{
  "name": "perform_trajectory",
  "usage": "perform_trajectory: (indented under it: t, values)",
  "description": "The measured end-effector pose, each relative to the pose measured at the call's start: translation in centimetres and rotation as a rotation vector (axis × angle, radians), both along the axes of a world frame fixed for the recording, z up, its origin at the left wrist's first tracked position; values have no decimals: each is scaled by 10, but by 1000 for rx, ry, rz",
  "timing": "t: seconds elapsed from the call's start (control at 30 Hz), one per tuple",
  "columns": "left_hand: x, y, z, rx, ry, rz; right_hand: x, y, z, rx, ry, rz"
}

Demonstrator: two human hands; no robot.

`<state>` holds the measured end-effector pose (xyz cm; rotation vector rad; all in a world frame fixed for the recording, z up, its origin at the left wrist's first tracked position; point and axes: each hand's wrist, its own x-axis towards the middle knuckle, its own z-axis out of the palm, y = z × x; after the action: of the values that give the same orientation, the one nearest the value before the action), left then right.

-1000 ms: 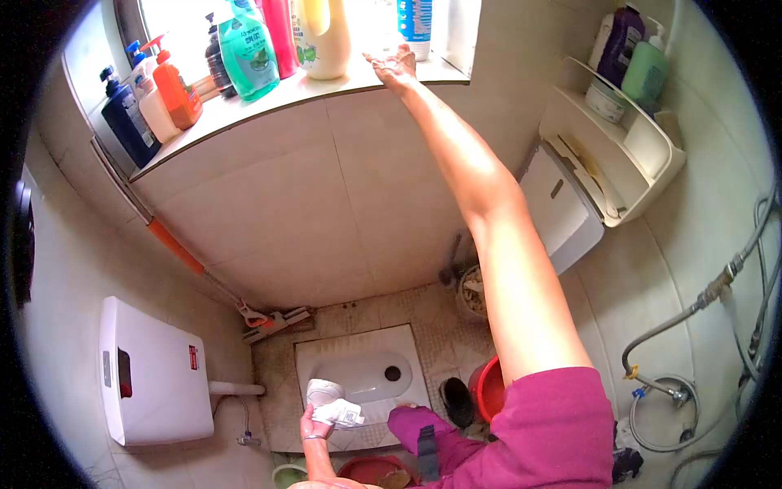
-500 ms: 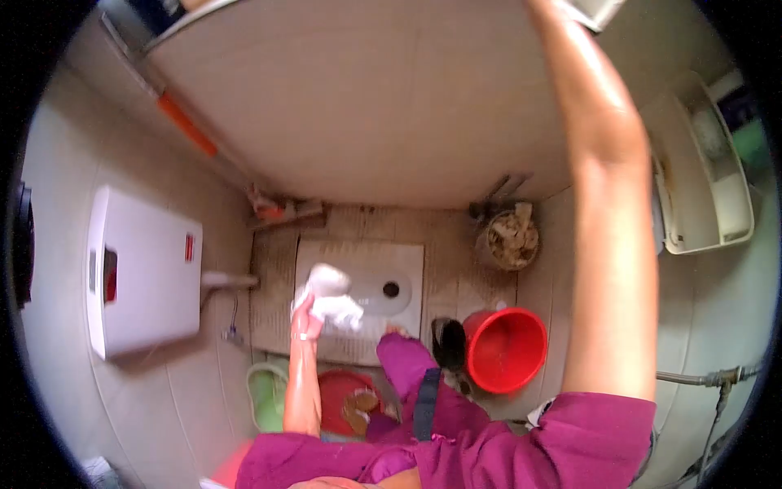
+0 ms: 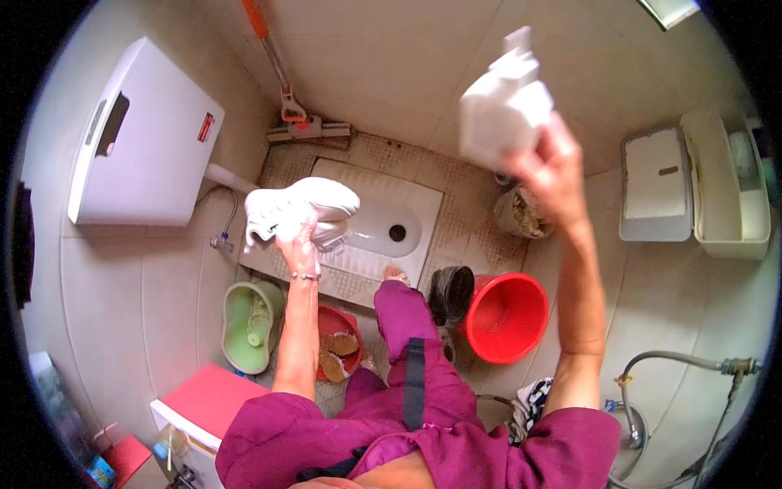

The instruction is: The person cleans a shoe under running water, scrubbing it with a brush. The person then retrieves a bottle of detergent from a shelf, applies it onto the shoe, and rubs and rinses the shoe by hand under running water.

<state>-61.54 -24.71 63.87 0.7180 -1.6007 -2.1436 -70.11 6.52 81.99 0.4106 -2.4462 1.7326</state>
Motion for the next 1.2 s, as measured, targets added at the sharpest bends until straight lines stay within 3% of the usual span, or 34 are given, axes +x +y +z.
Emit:
perform_trajectory:
  t: [0.1,0.2,0.23,0.3,0.53,0.8,1.2]
  values:
    - [24,-11,6,-151,64,94,73,-51,-64,-27,-249,311]
    - [55,-22,9,-321,117,124,131,-96,-85,52,-505,503]
    - [67,-25,10,-325,111,125,144,-106,-89,106,-443,547]
    - [88,-28,22,-266,109,153,164,-120,-99,115,-397,559]
    - [144,-44,37,-479,132,278,191,-141,-91,229,-372,601]
    - [149,-46,37,-553,140,314,187,-157,-84,253,-272,637]
    - [150,-52,24,-521,194,393,177,-169,-73,338,-480,665]
